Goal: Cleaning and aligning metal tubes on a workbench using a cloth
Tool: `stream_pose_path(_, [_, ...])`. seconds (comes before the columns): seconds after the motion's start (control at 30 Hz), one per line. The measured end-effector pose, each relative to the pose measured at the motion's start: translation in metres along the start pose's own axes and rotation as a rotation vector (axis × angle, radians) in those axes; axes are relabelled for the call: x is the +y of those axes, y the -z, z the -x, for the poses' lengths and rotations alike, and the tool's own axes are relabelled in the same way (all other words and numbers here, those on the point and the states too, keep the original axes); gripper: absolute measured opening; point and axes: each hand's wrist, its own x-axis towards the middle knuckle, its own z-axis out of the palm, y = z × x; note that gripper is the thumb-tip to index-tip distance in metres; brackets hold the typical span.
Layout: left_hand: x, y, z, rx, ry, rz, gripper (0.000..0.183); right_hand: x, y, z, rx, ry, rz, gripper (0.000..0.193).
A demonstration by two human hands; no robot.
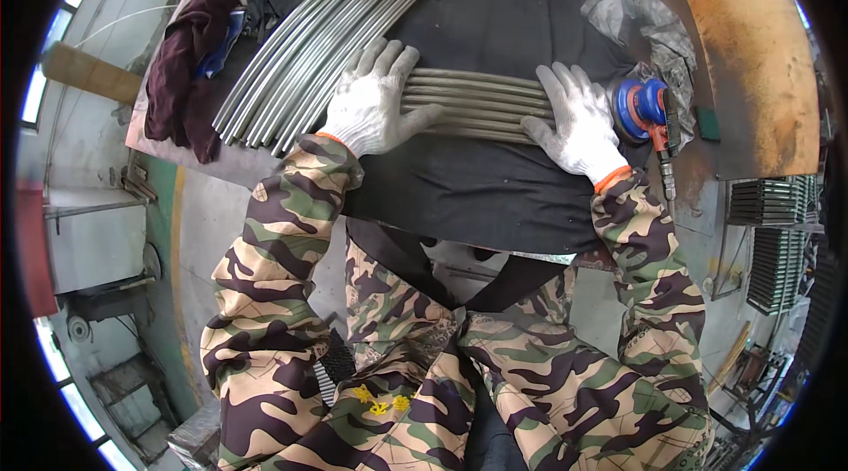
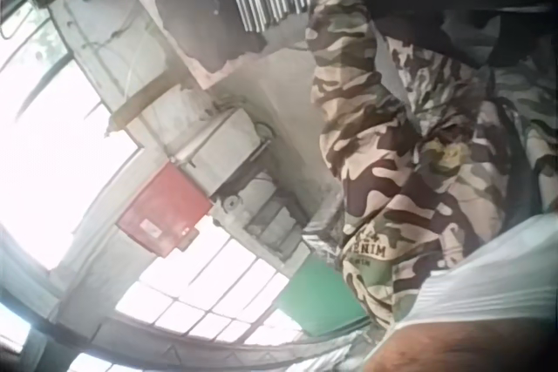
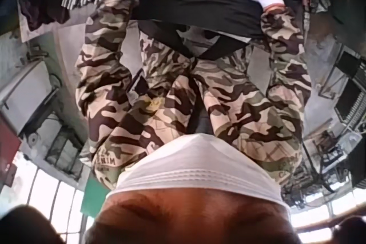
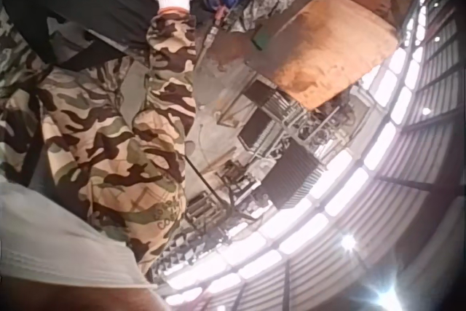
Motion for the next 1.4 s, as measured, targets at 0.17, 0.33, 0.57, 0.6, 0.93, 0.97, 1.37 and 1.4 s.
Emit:
stream_pose_path(0.17, [0.002, 0.007, 0.01, -0.031, -0.041, 0.063, 0.107, 0.0, 0.004, 0.01, 0.068, 0.105, -0.115, 0.081])
stream_pose_path(0.33, [0.001, 0.014, 0.014, 0.002, -0.03, 0.067, 0.104, 0.035, 0.08, 0.019, 0.465, 0.173, -0.088, 0.063])
stream_pose_path(0.57, [0.0, 0.016, 0.019, 0.065, -0.061, 0.017, 0.096, 0.106, 0.068, 0.006, 0.029, -0.377, -0.016, 0.052])
stream_pose_path(0.6, [0.001, 0.014, 0.015, 0.065, -0.069, 0.018, 0.095, 0.104, 0.075, -0.001, -0.01, -0.385, 0.024, 0.052])
stream_pose_path(0.93, [0.004, 0.002, 0.015, 0.337, -0.172, -0.084, 0.074, 0.058, 0.159, 0.039, 0.234, -0.158, 0.055, 0.029])
stream_pose_path(0.97, [0.007, -0.007, 0.015, 0.335, -0.175, -0.072, 0.074, 0.041, 0.158, 0.035, 0.241, -0.092, 0.071, 0.029])
stream_pose_path(1.37, [0.03, -0.022, -0.018, 0.305, 0.073, -0.058, 0.065, 0.022, 0.077, -0.034, 0.032, 0.048, 0.117, 0.024])
stream_pose_path(1.4, [0.029, -0.022, -0.017, 0.27, 0.092, -0.055, 0.066, 0.02, 0.075, -0.035, 0.014, 0.051, 0.126, 0.023])
